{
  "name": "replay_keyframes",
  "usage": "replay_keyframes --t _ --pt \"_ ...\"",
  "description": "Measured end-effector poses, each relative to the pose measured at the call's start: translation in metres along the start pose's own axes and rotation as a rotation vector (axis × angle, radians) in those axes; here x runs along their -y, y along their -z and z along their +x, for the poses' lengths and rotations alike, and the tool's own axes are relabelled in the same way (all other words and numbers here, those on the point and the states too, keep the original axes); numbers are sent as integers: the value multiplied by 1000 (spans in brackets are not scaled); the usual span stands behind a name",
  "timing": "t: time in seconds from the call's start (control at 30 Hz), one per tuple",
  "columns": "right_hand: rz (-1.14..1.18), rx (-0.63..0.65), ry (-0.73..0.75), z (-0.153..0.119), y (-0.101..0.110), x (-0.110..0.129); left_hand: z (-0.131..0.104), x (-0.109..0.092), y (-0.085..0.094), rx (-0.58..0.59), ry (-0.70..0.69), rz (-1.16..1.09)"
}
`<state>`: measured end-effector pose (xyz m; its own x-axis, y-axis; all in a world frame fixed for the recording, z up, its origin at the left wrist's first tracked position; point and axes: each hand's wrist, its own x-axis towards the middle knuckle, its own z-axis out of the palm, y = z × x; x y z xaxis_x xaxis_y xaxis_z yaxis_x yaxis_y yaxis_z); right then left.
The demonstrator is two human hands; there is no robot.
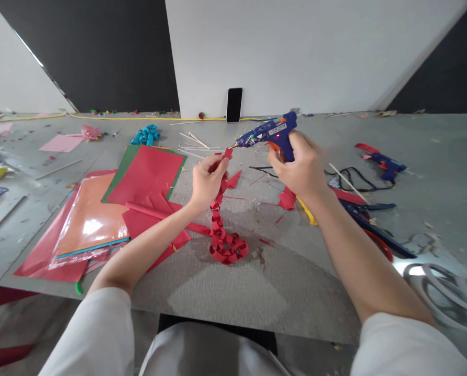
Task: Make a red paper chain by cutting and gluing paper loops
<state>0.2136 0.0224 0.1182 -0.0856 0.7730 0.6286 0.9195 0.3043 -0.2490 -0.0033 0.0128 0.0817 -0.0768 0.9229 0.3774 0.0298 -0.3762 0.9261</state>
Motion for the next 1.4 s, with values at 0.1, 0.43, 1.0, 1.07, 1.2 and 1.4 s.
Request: replay_keyframes --t 0.1,0.43,1.0,1.07,1.2,1.4 --pt "-2 10 -6 0 2 1 0 0 0 -1 0 -8" --pt "44 -115 70 1 -10 -10 3 4 1 3 -39 3" --pt "67 -97 80 1 -10 -14 5 12 1 1 -48 -70" --pt "73 -75 72 1 -9 -15 5 12 1 2 -47 -82" --pt "56 -52 73 2 -9 -17 5 12 1 0 -40 -80" --pt "17 6 7 6 -39 -36 4 10 0 -13 -20 -91"
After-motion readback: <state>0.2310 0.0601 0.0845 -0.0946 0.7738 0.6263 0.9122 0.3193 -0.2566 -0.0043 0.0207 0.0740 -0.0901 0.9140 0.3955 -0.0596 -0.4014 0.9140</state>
